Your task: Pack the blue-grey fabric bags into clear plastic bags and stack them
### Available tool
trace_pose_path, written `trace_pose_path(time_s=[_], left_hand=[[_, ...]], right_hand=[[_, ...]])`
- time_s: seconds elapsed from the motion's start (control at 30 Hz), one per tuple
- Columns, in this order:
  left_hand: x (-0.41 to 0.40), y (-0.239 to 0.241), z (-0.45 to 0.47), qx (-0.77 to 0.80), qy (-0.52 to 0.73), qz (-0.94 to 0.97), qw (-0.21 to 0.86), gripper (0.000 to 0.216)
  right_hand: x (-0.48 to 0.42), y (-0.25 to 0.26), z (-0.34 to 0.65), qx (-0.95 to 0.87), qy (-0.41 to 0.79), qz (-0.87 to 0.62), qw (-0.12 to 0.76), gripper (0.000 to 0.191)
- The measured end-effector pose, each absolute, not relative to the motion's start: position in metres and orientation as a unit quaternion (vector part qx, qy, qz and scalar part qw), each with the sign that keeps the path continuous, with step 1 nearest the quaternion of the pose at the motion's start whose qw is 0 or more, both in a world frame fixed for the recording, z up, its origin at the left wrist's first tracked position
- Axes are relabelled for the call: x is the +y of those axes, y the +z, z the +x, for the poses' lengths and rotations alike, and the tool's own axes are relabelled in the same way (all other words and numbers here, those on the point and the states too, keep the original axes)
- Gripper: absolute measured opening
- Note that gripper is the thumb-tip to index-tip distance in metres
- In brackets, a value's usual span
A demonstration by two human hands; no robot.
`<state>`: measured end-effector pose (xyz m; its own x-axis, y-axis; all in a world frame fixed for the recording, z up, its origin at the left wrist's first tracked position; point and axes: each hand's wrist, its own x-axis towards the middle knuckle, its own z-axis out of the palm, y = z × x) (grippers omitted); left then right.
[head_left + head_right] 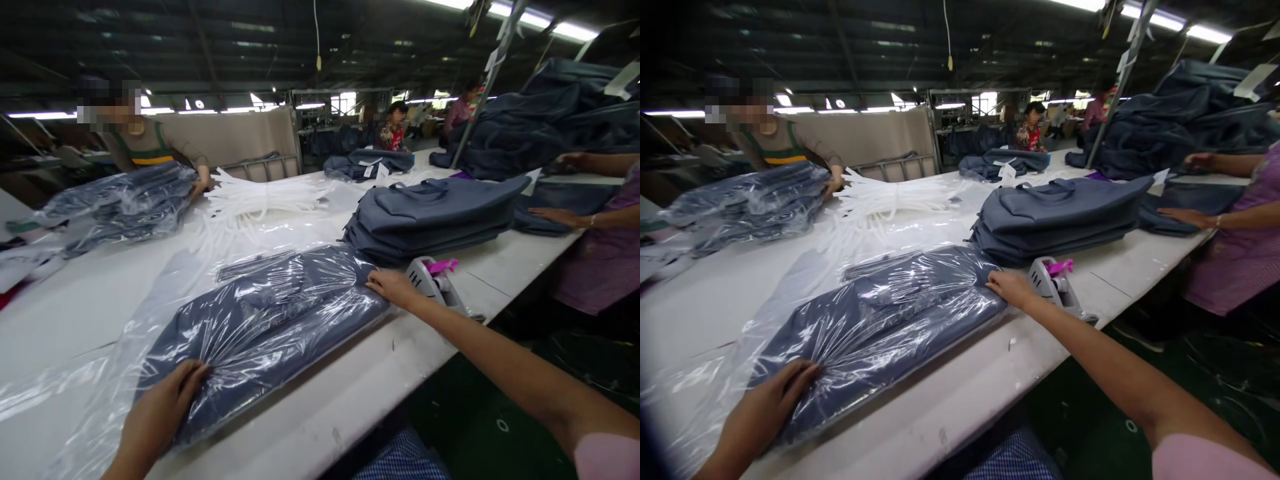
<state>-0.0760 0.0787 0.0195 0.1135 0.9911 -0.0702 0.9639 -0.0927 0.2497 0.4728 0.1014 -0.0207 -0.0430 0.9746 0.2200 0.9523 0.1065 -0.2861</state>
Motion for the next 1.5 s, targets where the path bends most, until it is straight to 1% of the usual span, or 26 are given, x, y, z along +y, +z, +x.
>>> trace_pose_path(time_s=[0.17,0.3,0.37,0.47,0.57,0.63,0.7,0.77,0.83,0.9,0.97,1.03,1.17,1.27,1.4,1.5], left_hand=[[0.077,0.026,-0.071,0.66,0.062,0.745,0.075,0.045],[0.086,0.024,-0.083,0.648,0.048,0.754,0.095,0.043],[0.09,0.023,-0.087,0.644,0.041,0.76,0.081,0.043],[0.091,0.027,-0.088,0.603,0.04,0.797,0.008,0.04],[0.084,0.036,-0.079,0.56,0.046,0.817,-0.133,0.035],[0.07,0.043,-0.067,0.57,0.058,0.793,-0.208,0.038],[0.05,0.046,-0.049,0.599,0.091,0.761,-0.231,0.04],[0.028,0.042,-0.028,0.606,0.129,0.757,-0.207,0.039],[0.01,0.031,-0.011,0.58,0.147,0.785,-0.16,0.036],[0.001,0.015,-0.001,0.54,0.154,0.818,-0.128,0.036],[0.003,0.0,-0.001,0.516,0.155,0.834,-0.12,0.039],[0.01,-0.011,-0.007,0.513,0.138,0.84,-0.113,0.043],[0.025,-0.023,-0.023,0.549,0.077,0.829,-0.076,0.051],[0.032,-0.028,-0.03,0.55,0.034,0.834,-0.04,0.054],[0.039,-0.04,-0.039,0.538,0.01,0.842,-0.032,0.054],[0.044,-0.05,-0.046,0.522,0.007,0.852,-0.037,0.052]], right_hand=[[0.1,-0.018,0.47,-0.724,0.047,-0.66,0.194,0.014],[0.107,-0.021,0.48,-0.726,0.091,-0.647,0.215,0.017],[0.112,-0.025,0.484,-0.724,0.112,-0.642,0.226,0.02],[0.117,-0.03,0.488,-0.72,0.134,-0.637,0.239,0.022],[0.119,-0.033,0.488,-0.716,0.143,-0.637,0.247,0.023],[0.118,-0.033,0.488,-0.713,0.146,-0.638,0.251,0.024],[0.117,-0.033,0.487,-0.711,0.148,-0.639,0.252,0.025],[0.116,-0.032,0.487,-0.711,0.151,-0.639,0.252,0.025],[0.117,-0.031,0.487,-0.712,0.155,-0.637,0.252,0.025],[0.119,-0.031,0.488,-0.714,0.16,-0.634,0.251,0.025],[0.121,-0.03,0.49,-0.718,0.16,-0.633,0.243,0.025],[0.122,-0.027,0.491,-0.728,0.125,-0.635,0.226,0.026],[0.12,-0.02,0.49,-0.741,0.011,-0.642,0.195,0.024],[0.122,-0.016,0.491,-0.731,-0.027,-0.654,0.191,0.02],[0.119,0.0,0.492,-0.709,-0.06,-0.672,0.206,0.02],[0.095,0.013,0.479,-0.696,-0.08,-0.67,0.245,0.03]])
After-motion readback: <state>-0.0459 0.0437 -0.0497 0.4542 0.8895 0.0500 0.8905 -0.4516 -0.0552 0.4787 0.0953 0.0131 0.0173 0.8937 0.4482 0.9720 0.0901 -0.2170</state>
